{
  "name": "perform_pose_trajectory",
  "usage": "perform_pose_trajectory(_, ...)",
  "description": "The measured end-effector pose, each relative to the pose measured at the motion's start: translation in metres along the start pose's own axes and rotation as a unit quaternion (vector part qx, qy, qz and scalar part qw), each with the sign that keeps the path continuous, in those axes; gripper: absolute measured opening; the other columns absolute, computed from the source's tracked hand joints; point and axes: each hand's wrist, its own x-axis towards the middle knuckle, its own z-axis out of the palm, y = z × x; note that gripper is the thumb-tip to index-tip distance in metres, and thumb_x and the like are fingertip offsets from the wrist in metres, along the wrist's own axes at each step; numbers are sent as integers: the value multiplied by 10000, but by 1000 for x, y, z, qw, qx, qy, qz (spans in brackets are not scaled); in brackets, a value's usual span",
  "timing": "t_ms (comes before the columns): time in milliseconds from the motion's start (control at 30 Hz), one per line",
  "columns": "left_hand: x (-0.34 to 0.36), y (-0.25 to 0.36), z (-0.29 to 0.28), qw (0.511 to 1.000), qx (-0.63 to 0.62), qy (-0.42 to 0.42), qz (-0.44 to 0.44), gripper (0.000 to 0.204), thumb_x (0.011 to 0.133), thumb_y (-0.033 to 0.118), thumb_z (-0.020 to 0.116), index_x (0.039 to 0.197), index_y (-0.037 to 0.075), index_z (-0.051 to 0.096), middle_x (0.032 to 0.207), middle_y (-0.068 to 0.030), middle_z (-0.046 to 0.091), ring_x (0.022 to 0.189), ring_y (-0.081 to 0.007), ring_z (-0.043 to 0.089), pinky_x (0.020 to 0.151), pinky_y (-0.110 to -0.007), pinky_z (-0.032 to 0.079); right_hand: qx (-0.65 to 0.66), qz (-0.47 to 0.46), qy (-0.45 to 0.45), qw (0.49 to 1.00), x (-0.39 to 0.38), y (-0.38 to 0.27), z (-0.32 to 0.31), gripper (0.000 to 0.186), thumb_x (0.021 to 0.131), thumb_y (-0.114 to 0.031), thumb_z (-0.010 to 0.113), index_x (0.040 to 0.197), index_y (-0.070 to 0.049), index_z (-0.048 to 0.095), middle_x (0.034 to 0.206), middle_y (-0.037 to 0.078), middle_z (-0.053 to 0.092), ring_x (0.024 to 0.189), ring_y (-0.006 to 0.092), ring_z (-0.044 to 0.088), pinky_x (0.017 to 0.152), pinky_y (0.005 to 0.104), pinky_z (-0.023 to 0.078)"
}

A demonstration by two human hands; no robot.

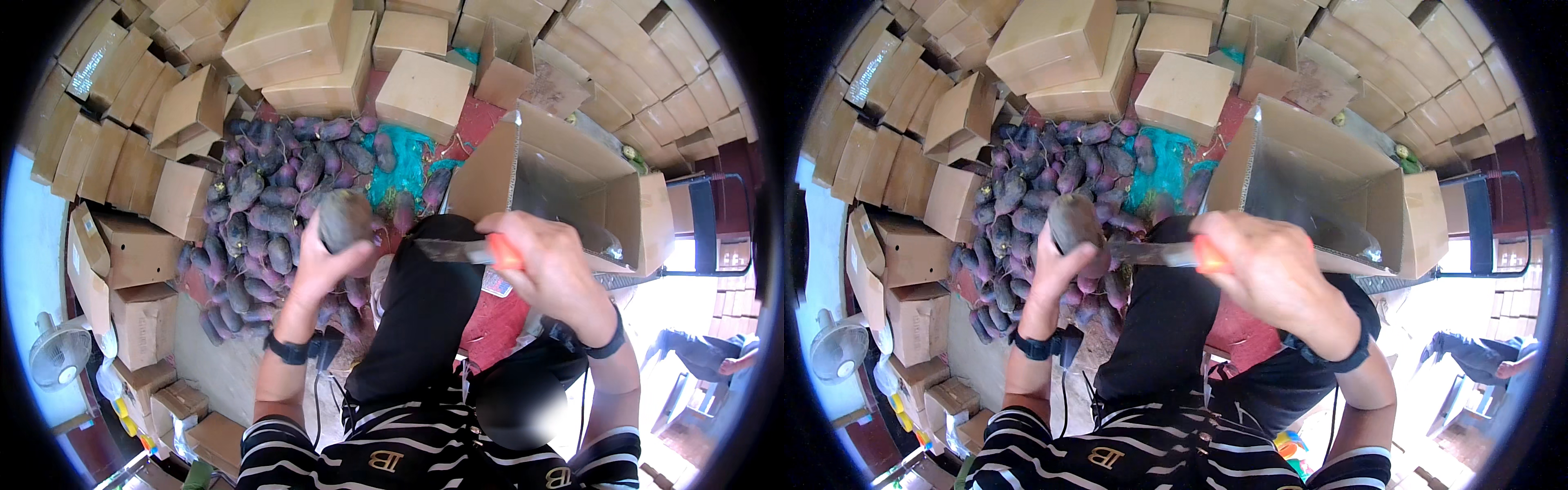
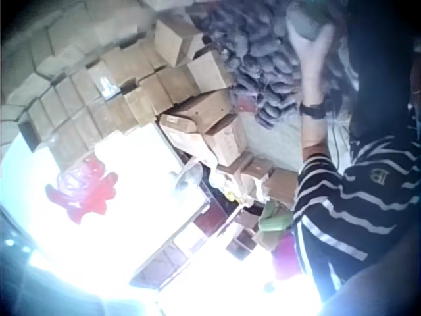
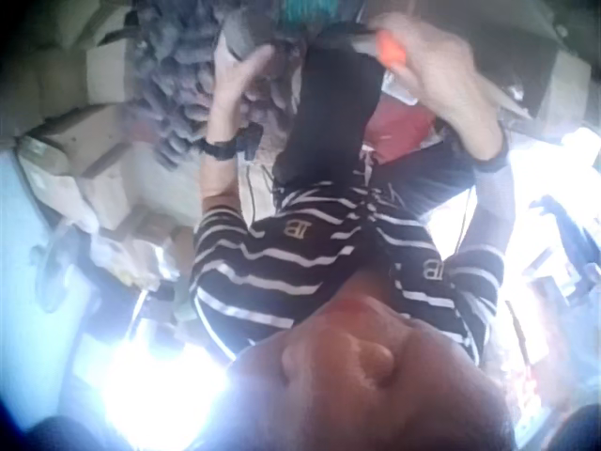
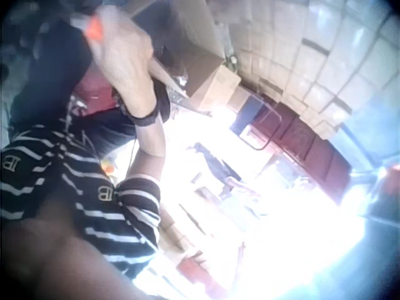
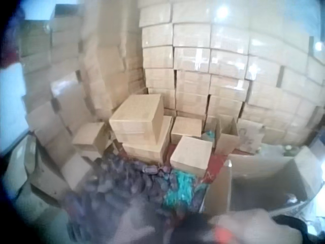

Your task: The person sits on the floor in a storage area and packs purple sweet potatoes into a cardboard box. They use a tape dispenser to seal the box, then place a plastic bag inside. The person picks up sweet potatoes one by one, trims the ends with a knife, and places them into the bag.

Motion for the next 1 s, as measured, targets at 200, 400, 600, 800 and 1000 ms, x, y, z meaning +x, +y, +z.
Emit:
perform_pose_trajectory(200,-17,34,26,953,249,28,173,659,520,157,857,1069,27,516,979,-111,580,904,-237,596,811,-333,480,-27,-35,34,998,1,-5,8,255,737,-141,664,953,-75,547,720,103,559,653,312,599,557,388,479)
perform_pose_trajectory(400,-25,46,35,940,271,39,204,653,511,161,858,1055,31,520,951,-115,584,872,-270,607,777,-340,492,-26,-70,61,995,3,-18,6,245,692,-120,668,895,-71,540,711,101,549,643,306,594,545,388,472)
perform_pose_trajectory(600,-32,51,36,948,253,-11,191,679,487,167,868,1059,38,526,961,-114,599,887,-266,616,792,-338,490,-29,-92,61,993,5,-18,6,192,689,-102,649,814,-68,507,663,95,515,608,297,579,508,382,454)
perform_pose_trajectory(800,-30,56,18,959,196,-108,174,699,470,185,873,1067,49,535,1007,-107,607,931,-249,615,833,-343,480,-10,-122,34,992,22,-13,6,164,705,-83,629,786,-68,487,648,100,531,606,299,583,500,384,457)
perform_pose_trajectory(1000,-14,41,11,987,18,-142,77,724,489,208,867,1104,30,529,1020,-81,612,937,-202,606,828,-346,488,-30,58,164,984,18,20,-14,182,773,-123,610,905,-78,494,748,167,599,733,370,600,596,452,468)
